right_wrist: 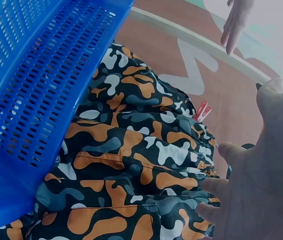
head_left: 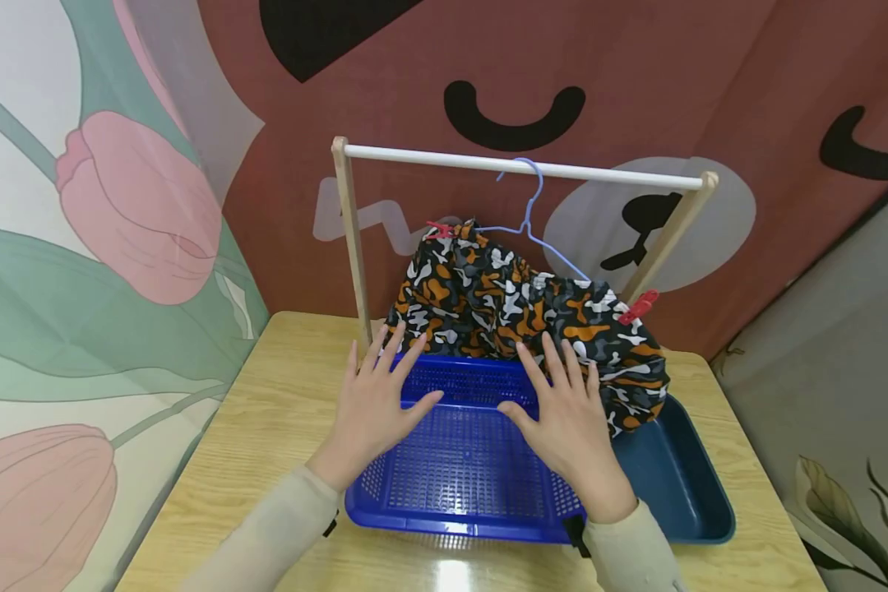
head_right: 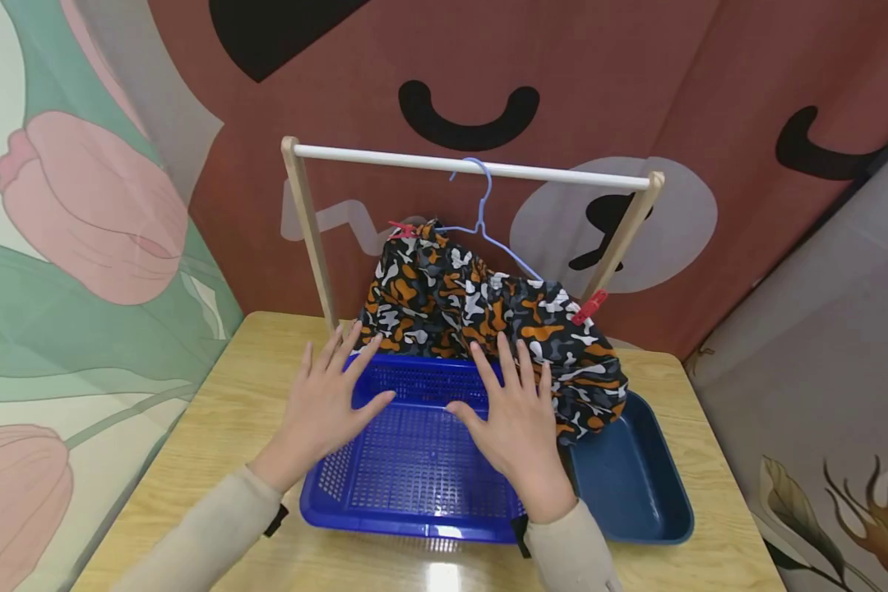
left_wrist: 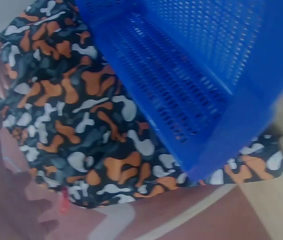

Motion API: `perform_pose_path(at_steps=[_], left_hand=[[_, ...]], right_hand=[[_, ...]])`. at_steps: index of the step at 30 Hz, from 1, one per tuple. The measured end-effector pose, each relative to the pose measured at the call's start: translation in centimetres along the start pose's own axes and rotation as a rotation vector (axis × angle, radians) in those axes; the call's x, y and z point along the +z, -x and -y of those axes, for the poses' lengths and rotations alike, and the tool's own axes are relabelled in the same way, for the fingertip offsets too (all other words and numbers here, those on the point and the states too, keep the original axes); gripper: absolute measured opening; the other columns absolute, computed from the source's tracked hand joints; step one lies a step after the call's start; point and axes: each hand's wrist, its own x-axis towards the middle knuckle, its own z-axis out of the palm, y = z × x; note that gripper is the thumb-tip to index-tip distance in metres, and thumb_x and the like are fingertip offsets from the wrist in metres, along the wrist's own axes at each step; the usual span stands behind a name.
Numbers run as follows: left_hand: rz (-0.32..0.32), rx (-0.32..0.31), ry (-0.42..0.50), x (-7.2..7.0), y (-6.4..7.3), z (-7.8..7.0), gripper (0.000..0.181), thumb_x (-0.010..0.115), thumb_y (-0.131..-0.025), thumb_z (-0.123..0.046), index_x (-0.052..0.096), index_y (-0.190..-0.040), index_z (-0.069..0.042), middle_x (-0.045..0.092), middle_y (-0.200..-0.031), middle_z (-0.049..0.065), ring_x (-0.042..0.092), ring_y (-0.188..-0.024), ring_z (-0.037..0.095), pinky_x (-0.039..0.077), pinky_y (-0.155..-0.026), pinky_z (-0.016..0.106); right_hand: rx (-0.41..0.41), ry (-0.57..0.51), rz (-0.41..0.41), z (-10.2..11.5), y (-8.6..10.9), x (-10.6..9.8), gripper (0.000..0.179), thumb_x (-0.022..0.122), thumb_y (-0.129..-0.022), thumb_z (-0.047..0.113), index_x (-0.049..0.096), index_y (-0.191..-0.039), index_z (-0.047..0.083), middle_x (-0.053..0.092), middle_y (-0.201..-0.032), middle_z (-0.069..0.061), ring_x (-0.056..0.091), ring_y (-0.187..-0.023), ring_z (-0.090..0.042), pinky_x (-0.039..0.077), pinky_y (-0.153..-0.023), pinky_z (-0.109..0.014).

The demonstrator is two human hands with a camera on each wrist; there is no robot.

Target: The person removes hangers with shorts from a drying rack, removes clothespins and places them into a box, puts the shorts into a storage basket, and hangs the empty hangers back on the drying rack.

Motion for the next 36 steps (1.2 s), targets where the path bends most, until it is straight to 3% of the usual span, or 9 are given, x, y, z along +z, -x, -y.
perform_pose_path(at_steps=[8,16,20,28,32,36], left_hand=[[-0.105,-0.065,0.176,0.4,-1.1,1.6,0.072,0.052,-0.097,-0.055,0.029,-0.158,-0.023,0.019,-0.163,0.006,0.016,-0.149,0.032,0.012,-0.115,0.060],[-0.141,-0.043,0.259,0.7,-2.4,3.4,0.075,0.047,-0.097,-0.059,0.024,-0.159,-0.023,0.018,-0.164,0.004,0.016,-0.149,0.032,0.013,-0.114,0.062],[-0.197,-0.047,0.306,0.8,-3.1,4.3,0.075,0.043,-0.098,-0.059,0.018,-0.160,-0.024,0.015,-0.164,0.002,0.016,-0.149,0.030,0.015,-0.114,0.061],[-0.252,-0.174,0.493,0.4,-4.6,5.6,0.076,0.047,-0.101,-0.051,0.010,-0.161,-0.022,0.015,-0.164,0.001,0.019,-0.148,0.028,0.023,-0.112,0.059],[-0.276,-0.254,0.637,0.4,-5.1,6.1,0.070,0.046,-0.102,-0.050,0.012,-0.160,-0.030,0.018,-0.163,-0.001,0.022,-0.147,0.028,0.025,-0.109,0.063],[-0.307,-0.315,0.763,0.3,-5.6,6.7,0.064,0.045,-0.103,-0.047,0.014,-0.158,-0.039,0.019,-0.162,-0.004,0.020,-0.147,0.024,0.021,-0.112,0.060]], right_hand=[[-0.007,0.014,0.023,0.2,0.4,-0.1,0.082,0.046,-0.092,0.069,0.024,-0.159,0.026,0.011,-0.164,-0.013,0.007,-0.149,-0.038,0.006,-0.114,-0.063],[-0.024,0.024,0.011,0.5,0.6,-0.2,0.082,0.047,-0.092,0.069,0.025,-0.159,0.026,0.015,-0.164,-0.013,0.009,-0.149,-0.038,0.008,-0.113,-0.064],[-0.032,0.018,-0.005,0.7,0.8,-0.2,0.081,0.048,-0.092,0.069,0.026,-0.158,0.027,0.018,-0.163,-0.013,0.013,-0.148,-0.038,0.012,-0.112,-0.065],[-0.057,-0.003,-0.040,1.1,1.3,-0.3,0.077,0.045,-0.093,0.068,0.031,-0.157,0.027,0.025,-0.161,-0.011,0.019,-0.147,-0.035,0.020,-0.112,-0.062],[-0.060,-0.008,-0.056,1.3,1.4,-0.4,0.077,0.047,-0.093,0.068,0.033,-0.156,0.026,0.028,-0.160,-0.011,0.025,-0.145,-0.035,0.023,-0.111,-0.061],[-0.059,-0.017,-0.080,1.6,1.5,-0.5,0.074,0.054,-0.093,0.064,0.039,-0.153,0.023,0.035,-0.157,-0.012,0.032,-0.142,-0.035,0.027,-0.109,-0.061]])
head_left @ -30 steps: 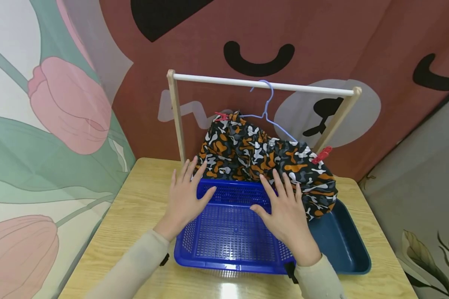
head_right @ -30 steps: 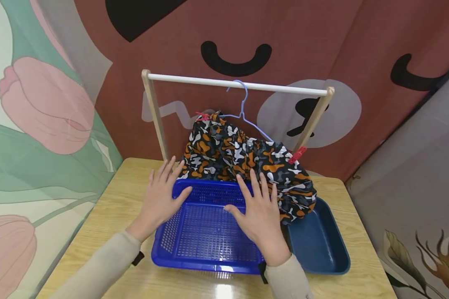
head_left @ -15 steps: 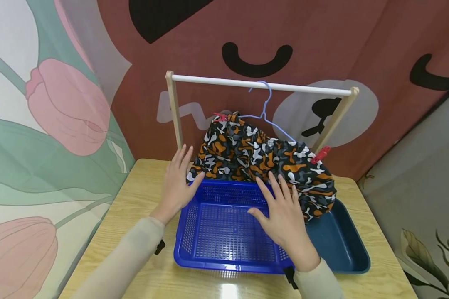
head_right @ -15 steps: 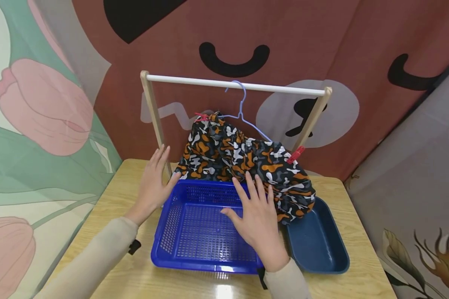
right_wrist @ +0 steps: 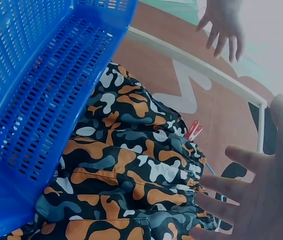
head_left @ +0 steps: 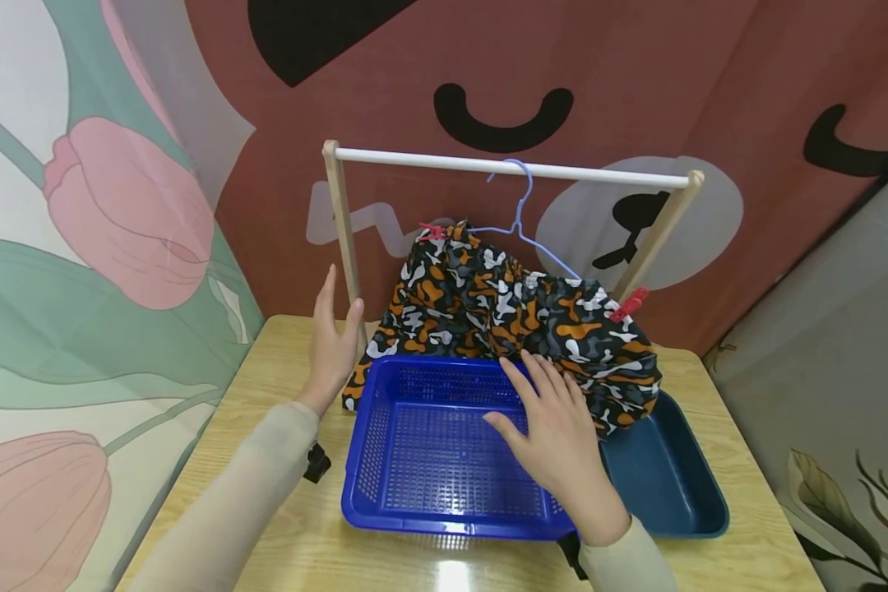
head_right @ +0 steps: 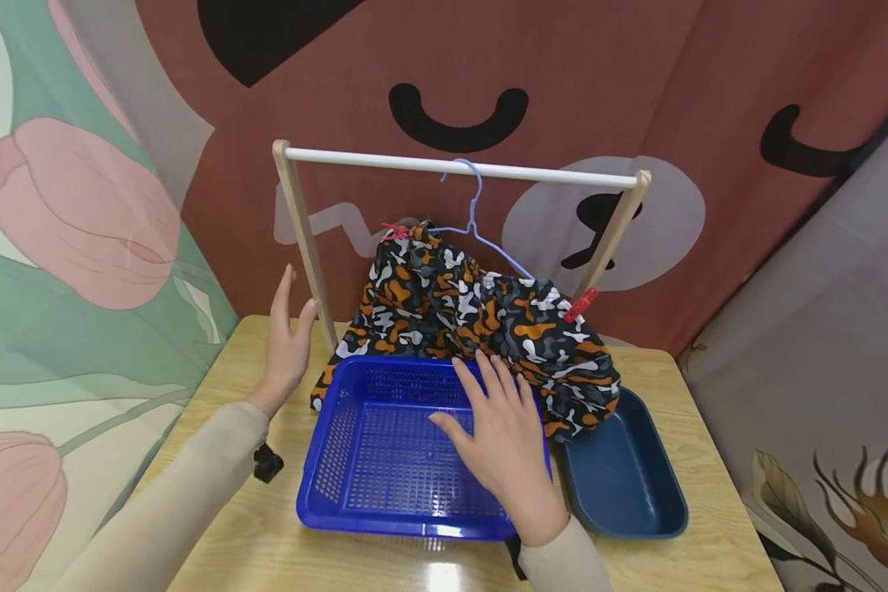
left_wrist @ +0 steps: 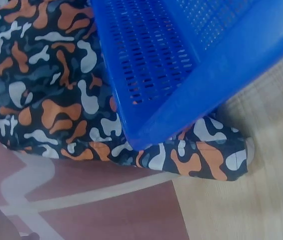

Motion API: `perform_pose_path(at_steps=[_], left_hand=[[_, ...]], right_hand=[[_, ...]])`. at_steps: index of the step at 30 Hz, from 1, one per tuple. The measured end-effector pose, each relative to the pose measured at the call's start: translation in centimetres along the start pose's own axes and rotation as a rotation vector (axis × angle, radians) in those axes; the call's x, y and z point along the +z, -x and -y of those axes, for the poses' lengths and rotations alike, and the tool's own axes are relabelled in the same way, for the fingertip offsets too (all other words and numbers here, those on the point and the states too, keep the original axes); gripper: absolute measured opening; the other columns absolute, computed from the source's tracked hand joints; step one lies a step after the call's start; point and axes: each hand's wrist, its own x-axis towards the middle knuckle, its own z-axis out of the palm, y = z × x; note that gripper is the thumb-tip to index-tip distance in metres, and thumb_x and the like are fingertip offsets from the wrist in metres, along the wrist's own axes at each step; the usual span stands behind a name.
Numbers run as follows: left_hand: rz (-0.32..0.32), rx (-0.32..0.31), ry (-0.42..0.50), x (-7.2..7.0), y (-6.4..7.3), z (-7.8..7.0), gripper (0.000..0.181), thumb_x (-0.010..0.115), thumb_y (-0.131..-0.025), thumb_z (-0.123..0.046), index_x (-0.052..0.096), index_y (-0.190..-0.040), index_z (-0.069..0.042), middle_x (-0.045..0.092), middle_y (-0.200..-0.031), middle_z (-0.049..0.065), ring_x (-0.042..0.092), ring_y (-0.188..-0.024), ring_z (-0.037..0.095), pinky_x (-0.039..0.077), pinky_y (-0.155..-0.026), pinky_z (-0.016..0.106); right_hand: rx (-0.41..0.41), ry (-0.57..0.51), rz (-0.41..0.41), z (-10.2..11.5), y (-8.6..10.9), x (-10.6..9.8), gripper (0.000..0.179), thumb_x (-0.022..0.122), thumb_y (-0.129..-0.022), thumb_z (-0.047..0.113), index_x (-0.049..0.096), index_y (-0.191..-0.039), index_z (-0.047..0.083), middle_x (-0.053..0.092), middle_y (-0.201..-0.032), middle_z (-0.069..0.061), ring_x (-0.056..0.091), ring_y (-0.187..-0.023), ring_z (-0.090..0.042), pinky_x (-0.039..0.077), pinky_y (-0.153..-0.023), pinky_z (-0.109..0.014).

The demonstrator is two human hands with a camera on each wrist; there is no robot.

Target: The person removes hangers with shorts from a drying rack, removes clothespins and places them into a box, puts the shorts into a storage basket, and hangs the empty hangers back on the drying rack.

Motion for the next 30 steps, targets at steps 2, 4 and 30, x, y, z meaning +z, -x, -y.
perform_pose_path(at_steps=[2,4,30], left_hand=[[-0.012,-0.020,0.035,-0.1,-0.4,0.2,0.061,0.044,-0.104,-0.046,0.015,-0.158,-0.041,0.019,-0.162,-0.005,0.019,-0.148,0.021,0.018,-0.114,0.057],[-0.018,-0.034,0.051,-0.1,-0.8,0.3,0.060,0.044,-0.104,-0.045,0.017,-0.158,-0.039,0.019,-0.162,-0.006,0.019,-0.148,0.020,0.017,-0.115,0.055],[-0.032,-0.224,0.217,-0.3,-5.8,0.4,0.056,0.041,-0.104,-0.049,0.037,-0.153,-0.021,0.049,-0.142,0.012,0.046,-0.131,0.026,0.035,-0.109,0.042]], right_hand=[[-0.003,-0.004,-0.013,0.1,0.0,0.0,0.072,0.058,-0.092,0.060,0.042,-0.151,0.022,0.038,-0.155,-0.012,0.035,-0.140,-0.034,0.029,-0.108,-0.060],[-0.010,-0.008,-0.031,0.2,0.1,0.0,0.070,0.060,-0.092,0.058,0.045,-0.150,0.020,0.042,-0.152,-0.012,0.039,-0.137,-0.034,0.032,-0.107,-0.058],[-0.006,-0.076,-0.128,0.5,0.5,0.6,0.056,0.071,-0.090,0.046,0.062,-0.132,0.010,0.065,-0.125,-0.013,0.063,-0.111,-0.033,0.050,-0.090,-0.051]])
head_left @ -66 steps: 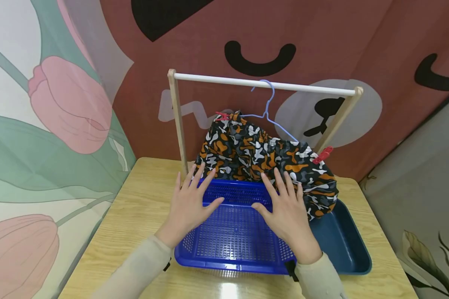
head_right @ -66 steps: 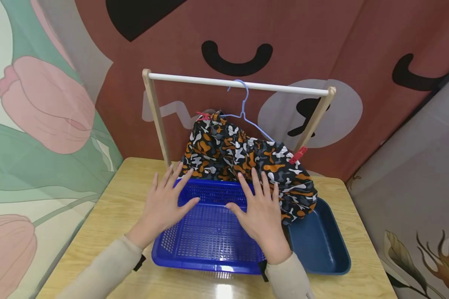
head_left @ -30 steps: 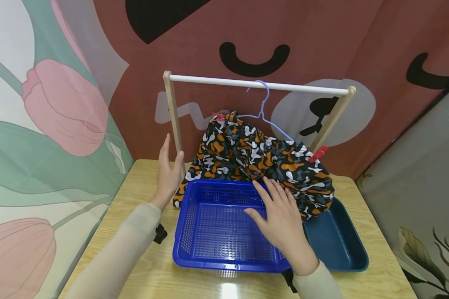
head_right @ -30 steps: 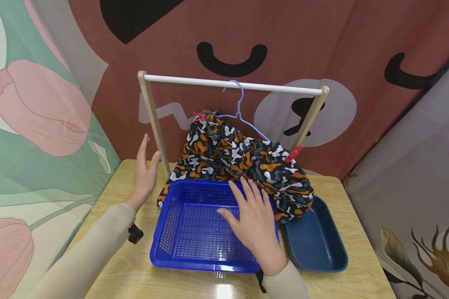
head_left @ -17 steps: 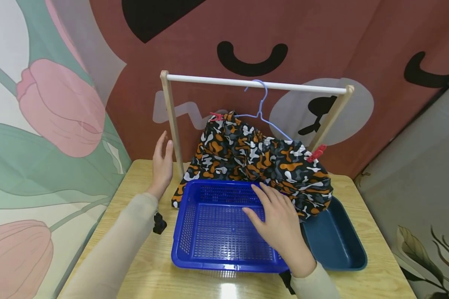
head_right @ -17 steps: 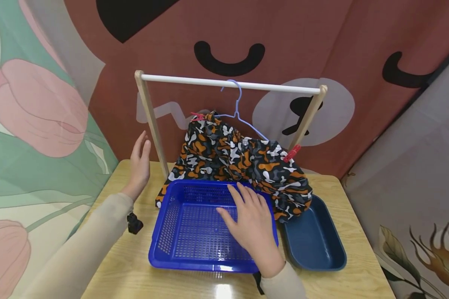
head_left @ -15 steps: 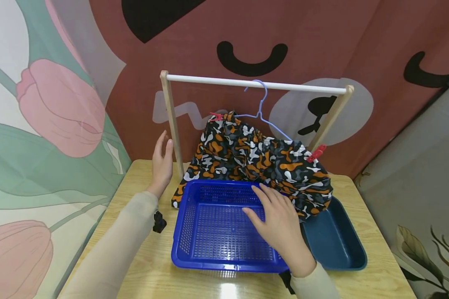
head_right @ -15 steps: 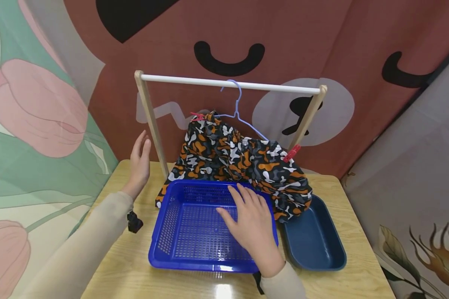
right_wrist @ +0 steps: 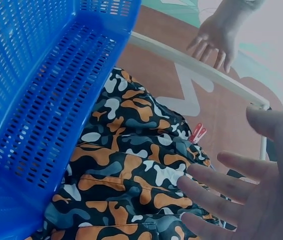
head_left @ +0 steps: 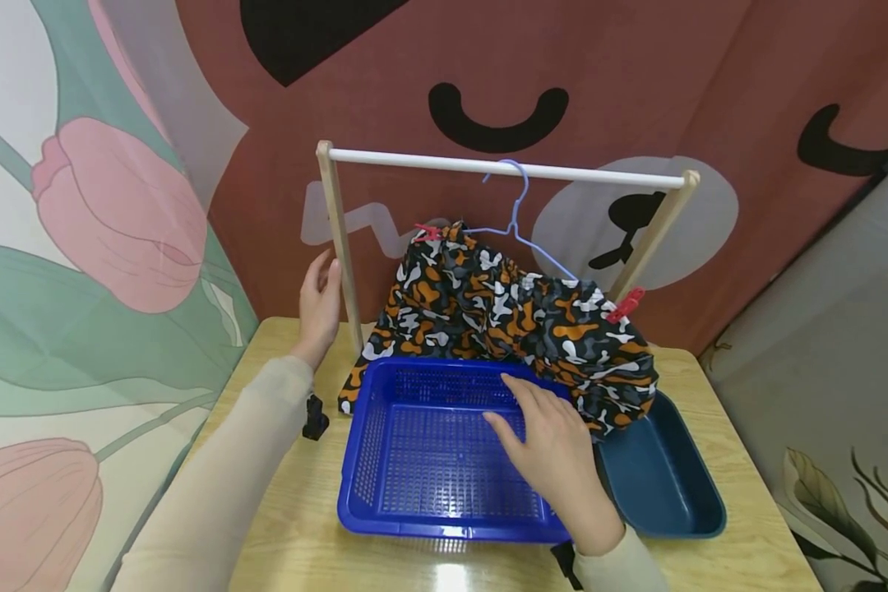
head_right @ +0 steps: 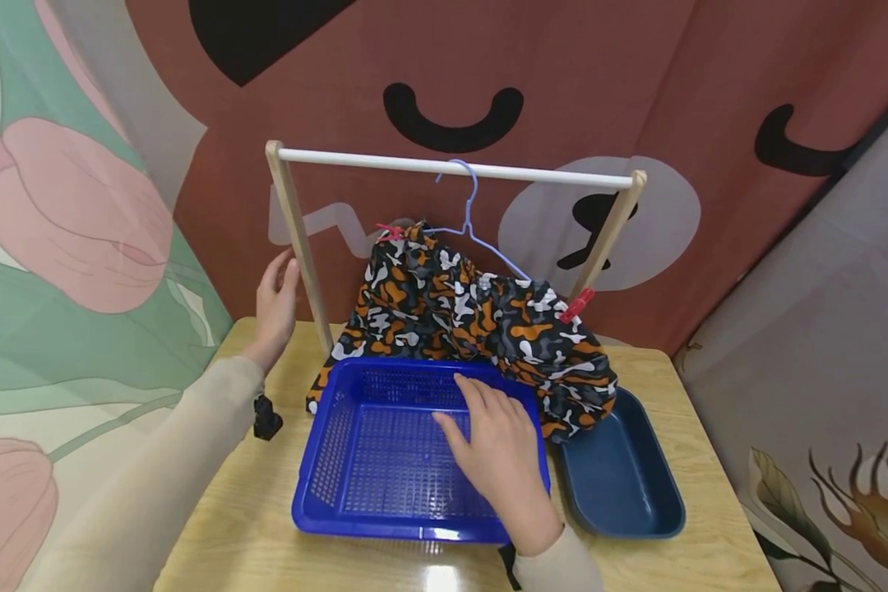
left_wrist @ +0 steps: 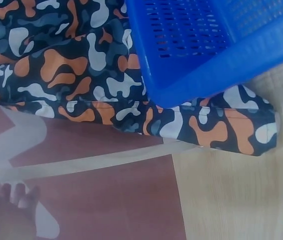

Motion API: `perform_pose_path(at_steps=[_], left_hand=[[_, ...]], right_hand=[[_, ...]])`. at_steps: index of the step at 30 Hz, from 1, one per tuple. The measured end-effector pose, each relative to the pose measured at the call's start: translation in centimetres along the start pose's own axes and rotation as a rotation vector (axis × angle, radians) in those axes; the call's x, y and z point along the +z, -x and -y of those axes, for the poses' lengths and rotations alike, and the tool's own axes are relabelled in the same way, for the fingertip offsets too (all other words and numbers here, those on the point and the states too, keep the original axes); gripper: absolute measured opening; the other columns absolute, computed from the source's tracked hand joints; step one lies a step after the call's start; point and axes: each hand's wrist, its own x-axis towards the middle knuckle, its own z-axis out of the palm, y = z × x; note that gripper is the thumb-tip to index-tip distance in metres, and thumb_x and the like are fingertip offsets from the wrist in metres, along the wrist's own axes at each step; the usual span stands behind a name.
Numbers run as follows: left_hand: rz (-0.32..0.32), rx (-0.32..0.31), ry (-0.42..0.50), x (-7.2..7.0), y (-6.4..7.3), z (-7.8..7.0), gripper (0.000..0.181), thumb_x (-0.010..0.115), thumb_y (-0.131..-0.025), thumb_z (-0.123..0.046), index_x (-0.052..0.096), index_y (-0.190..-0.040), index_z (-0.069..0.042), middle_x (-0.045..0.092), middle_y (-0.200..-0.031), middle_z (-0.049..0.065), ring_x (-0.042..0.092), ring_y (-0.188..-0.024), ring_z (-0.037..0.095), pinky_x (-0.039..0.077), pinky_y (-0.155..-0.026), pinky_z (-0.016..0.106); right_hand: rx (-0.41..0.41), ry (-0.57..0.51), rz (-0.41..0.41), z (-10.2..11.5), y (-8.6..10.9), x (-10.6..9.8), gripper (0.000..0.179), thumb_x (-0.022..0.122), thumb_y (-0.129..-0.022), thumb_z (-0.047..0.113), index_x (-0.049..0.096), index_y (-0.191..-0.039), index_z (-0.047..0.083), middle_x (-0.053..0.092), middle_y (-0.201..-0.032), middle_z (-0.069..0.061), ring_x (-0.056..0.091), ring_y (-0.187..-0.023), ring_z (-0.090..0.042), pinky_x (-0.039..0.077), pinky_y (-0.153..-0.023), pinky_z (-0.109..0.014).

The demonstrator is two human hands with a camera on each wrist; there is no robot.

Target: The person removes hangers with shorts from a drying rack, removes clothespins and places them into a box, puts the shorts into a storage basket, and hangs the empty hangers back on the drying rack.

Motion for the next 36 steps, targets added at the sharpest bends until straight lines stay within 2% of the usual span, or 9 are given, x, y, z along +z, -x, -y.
perform_pose_path(at_steps=[4,8,14,22,26,30,32,36], left_hand=[[0.009,-0.001,0.043,0.3,-0.5,-0.1,0.057,0.043,-0.104,-0.048,0.038,-0.152,-0.018,0.049,-0.142,0.013,0.047,-0.130,0.027,0.037,-0.107,0.043],[-0.011,0.005,0.070,0.3,-0.7,0.0,0.056,0.046,-0.104,-0.046,0.041,-0.150,-0.014,0.049,-0.139,0.013,0.048,-0.126,0.027,0.038,-0.106,0.042],[-0.006,0.048,0.055,-0.1,-1.3,-0.1,0.054,0.048,-0.105,-0.039,0.039,-0.150,-0.010,0.048,-0.141,0.016,0.046,-0.129,0.028,0.035,-0.109,0.042],[0.049,0.067,0.019,0.1,-2.6,0.5,0.043,0.047,-0.105,-0.017,0.045,-0.146,-0.003,0.053,-0.133,0.025,0.053,-0.122,0.036,0.041,-0.105,0.046],[0.104,0.097,-0.040,-0.2,-3.1,1.1,0.039,0.044,-0.106,-0.015,0.046,-0.141,0.002,0.053,-0.132,0.025,0.053,-0.119,0.036,0.042,-0.102,0.047],[0.154,0.104,-0.064,-0.5,-3.6,1.2,0.037,0.042,-0.106,-0.012,0.043,-0.140,0.005,0.052,-0.129,0.028,0.051,-0.119,0.038,0.041,-0.102,0.048],[0.169,0.103,-0.074,-0.4,-3.7,1.1,0.038,0.040,-0.107,-0.013,0.041,-0.140,0.005,0.051,-0.128,0.029,0.051,-0.119,0.039,0.041,-0.102,0.049],[0.174,0.100,-0.100,-0.2,-3.8,0.6,0.038,0.038,-0.107,-0.015,0.040,-0.141,0.003,0.050,-0.128,0.027,0.050,-0.118,0.038,0.041,-0.102,0.050]], right_hand=[[-0.002,-0.029,-0.039,0.3,-0.2,-0.1,0.049,0.070,-0.092,0.041,0.064,-0.130,0.010,0.067,-0.123,-0.012,0.064,-0.109,-0.032,0.051,-0.089,-0.050],[-0.026,-0.056,-0.074,0.7,-0.6,-0.2,0.045,0.070,-0.093,0.039,0.065,-0.128,0.010,0.068,-0.121,-0.011,0.066,-0.107,-0.031,0.052,-0.087,-0.049],[-0.044,-0.055,-0.129,0.3,-1.3,-0.8,0.041,0.072,-0.091,0.037,0.068,-0.123,0.010,0.070,-0.115,-0.010,0.067,-0.101,-0.030,0.053,-0.084,-0.048],[-0.033,-0.069,-0.196,-1.6,-2.2,-3.1,0.042,0.079,-0.086,0.032,0.070,-0.119,0.008,0.071,-0.114,-0.011,0.068,-0.101,-0.032,0.053,-0.082,-0.050],[-0.032,-0.046,-0.229,-2.8,-2.7,-4.2,0.039,0.079,-0.085,0.029,0.071,-0.116,0.008,0.071,-0.112,-0.012,0.068,-0.096,-0.033,0.054,-0.077,-0.050],[-0.044,-0.012,-0.277,-4.0,-3.2,-5.3,0.037,0.080,-0.083,0.028,0.073,-0.113,0.008,0.071,-0.110,-0.013,0.068,-0.092,-0.035,0.053,-0.071,-0.051],[-0.045,-0.005,-0.305,-4.6,-3.4,-5.9,0.037,0.080,-0.082,0.026,0.073,-0.113,0.007,0.072,-0.107,-0.014,0.068,-0.089,-0.035,0.053,-0.065,-0.049],[-0.033,-0.014,-0.354,-5.9,-3.8,-7.2,0.038,0.081,-0.082,0.022,0.072,-0.113,0.004,0.071,-0.103,-0.016,0.066,-0.086,-0.035,0.050,-0.064,-0.049]])
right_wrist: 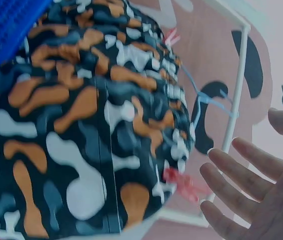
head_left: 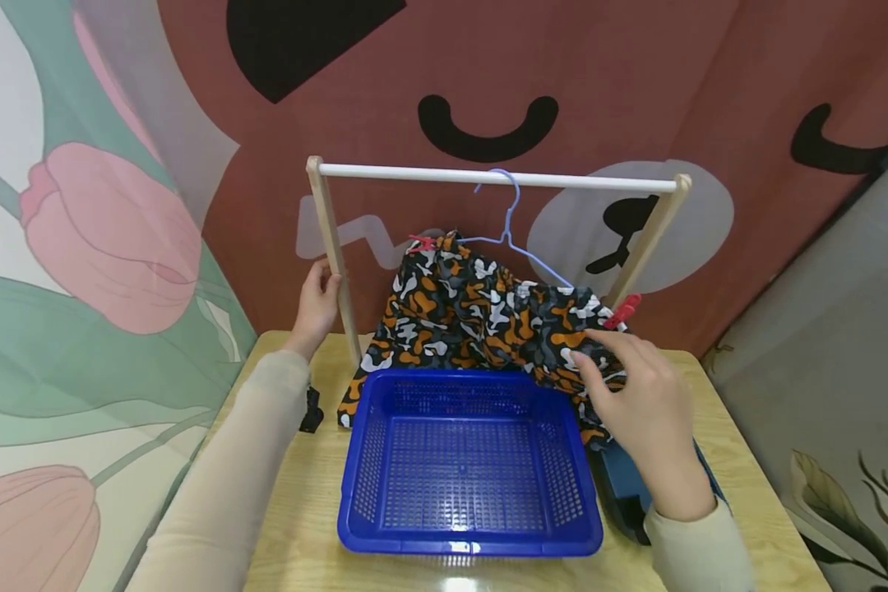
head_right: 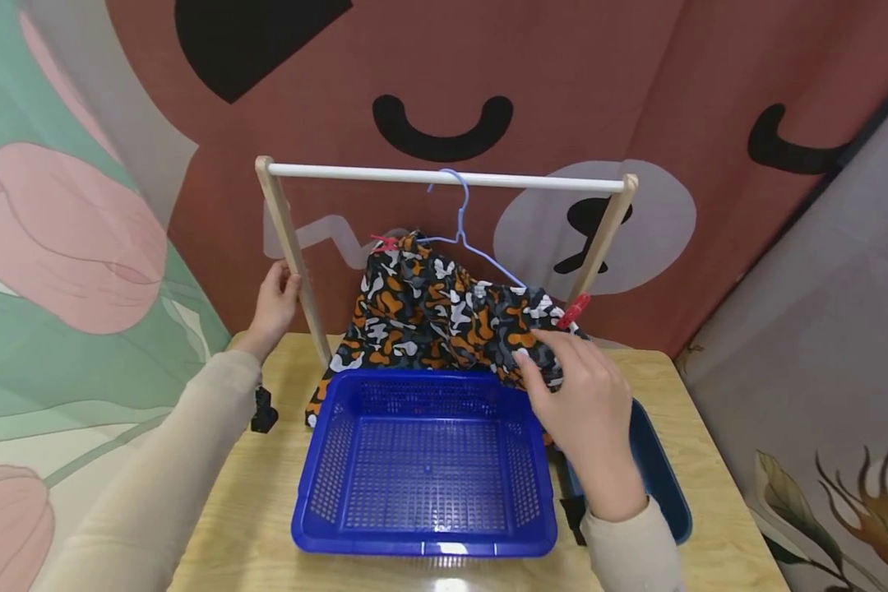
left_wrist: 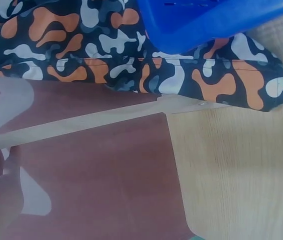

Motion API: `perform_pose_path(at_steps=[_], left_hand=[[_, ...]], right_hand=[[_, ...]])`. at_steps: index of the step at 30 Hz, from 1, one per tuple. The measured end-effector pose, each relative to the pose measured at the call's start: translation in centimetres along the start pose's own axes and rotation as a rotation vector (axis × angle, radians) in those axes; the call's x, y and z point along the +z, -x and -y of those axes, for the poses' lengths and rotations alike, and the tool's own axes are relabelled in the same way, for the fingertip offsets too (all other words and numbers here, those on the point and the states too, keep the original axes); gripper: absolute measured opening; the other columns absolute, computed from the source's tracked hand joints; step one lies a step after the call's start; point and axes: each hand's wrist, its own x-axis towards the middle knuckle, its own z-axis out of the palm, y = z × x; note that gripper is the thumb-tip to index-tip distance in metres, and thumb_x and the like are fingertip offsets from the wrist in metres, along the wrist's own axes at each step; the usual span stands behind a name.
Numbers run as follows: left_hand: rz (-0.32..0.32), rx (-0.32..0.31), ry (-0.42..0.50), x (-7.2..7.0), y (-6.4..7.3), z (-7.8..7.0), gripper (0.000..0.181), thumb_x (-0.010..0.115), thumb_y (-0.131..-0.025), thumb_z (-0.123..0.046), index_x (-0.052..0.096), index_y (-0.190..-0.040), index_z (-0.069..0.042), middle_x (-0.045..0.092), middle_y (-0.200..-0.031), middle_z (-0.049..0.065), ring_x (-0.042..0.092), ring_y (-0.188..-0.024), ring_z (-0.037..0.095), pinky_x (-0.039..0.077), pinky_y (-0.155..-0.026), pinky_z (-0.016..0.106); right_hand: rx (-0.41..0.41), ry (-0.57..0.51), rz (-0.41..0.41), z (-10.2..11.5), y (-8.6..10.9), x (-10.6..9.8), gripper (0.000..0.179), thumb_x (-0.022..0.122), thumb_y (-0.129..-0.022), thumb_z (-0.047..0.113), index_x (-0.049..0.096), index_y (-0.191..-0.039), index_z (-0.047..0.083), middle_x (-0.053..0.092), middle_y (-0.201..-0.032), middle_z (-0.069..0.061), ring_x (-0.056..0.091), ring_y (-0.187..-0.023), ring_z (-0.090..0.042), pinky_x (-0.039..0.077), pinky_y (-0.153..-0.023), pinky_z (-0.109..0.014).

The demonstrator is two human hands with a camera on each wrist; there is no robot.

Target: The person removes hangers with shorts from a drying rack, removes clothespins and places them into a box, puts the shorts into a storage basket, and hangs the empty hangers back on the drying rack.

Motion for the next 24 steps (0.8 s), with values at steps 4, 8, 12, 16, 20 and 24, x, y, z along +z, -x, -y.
perform_pose_path(at_steps=[4,8,12,16,20,24], left_hand=[[0.003,0.004,-0.026,0.1,-0.1,-0.5,0.038,0.036,-0.108,-0.016,0.038,-0.142,0.001,0.050,-0.129,0.025,0.050,-0.119,0.037,0.041,-0.102,0.050],[0.031,0.013,-0.043,0.1,-0.4,-1.0,0.039,0.034,-0.108,-0.015,0.035,-0.144,0.000,0.047,-0.133,0.025,0.048,-0.123,0.038,0.039,-0.104,0.051],[0.046,-0.004,-0.040,0.2,-0.5,-1.2,0.040,0.034,-0.108,-0.017,0.034,-0.145,-0.002,0.046,-0.135,0.024,0.047,-0.126,0.037,0.039,-0.105,0.050],[0.047,-0.004,-0.040,0.1,-0.3,-1.1,0.041,0.034,-0.108,-0.020,0.034,-0.145,-0.002,0.046,-0.136,0.024,0.047,-0.126,0.037,0.038,-0.105,0.050],[0.047,-0.001,-0.038,-0.1,0.0,-0.7,0.041,0.035,-0.107,-0.020,0.035,-0.144,-0.002,0.046,-0.135,0.024,0.047,-0.126,0.037,0.038,-0.105,0.051],[0.029,-0.012,-0.036,0.1,0.5,-0.7,0.041,0.035,-0.107,-0.022,0.035,-0.144,-0.002,0.047,-0.135,0.022,0.047,-0.126,0.036,0.038,-0.106,0.050]], right_hand=[[0.047,0.044,-0.028,-1.1,-0.7,-1.2,0.036,0.079,-0.084,0.021,0.072,-0.115,0.004,0.072,-0.102,-0.017,0.066,-0.084,-0.035,0.048,-0.060,-0.050],[0.143,0.085,-0.050,-2.5,-1.3,-2.2,0.033,0.074,-0.090,0.026,0.073,-0.116,0.006,0.072,-0.107,-0.018,0.066,-0.088,-0.038,0.046,-0.057,-0.053],[0.239,0.086,-0.031,-4.1,-1.5,-2.7,0.035,0.070,-0.093,0.030,0.072,-0.118,0.005,0.069,-0.115,-0.020,0.064,-0.097,-0.043,0.046,-0.067,-0.057],[0.299,0.072,0.056,-5.1,-1.0,-2.3,0.037,0.066,-0.096,0.032,0.070,-0.121,0.005,0.067,-0.120,-0.021,0.062,-0.101,-0.044,0.046,-0.073,-0.059],[0.327,0.022,0.135,-5.7,-0.3,-1.2,0.034,0.062,-0.099,0.029,0.069,-0.121,0.004,0.067,-0.118,-0.023,0.062,-0.099,-0.044,0.045,-0.076,-0.060],[0.323,-0.079,0.191,-6.4,0.0,0.1,0.032,0.057,-0.102,0.023,0.068,-0.120,-0.001,0.068,-0.110,-0.025,0.063,-0.094,-0.041,0.047,-0.077,-0.058]])
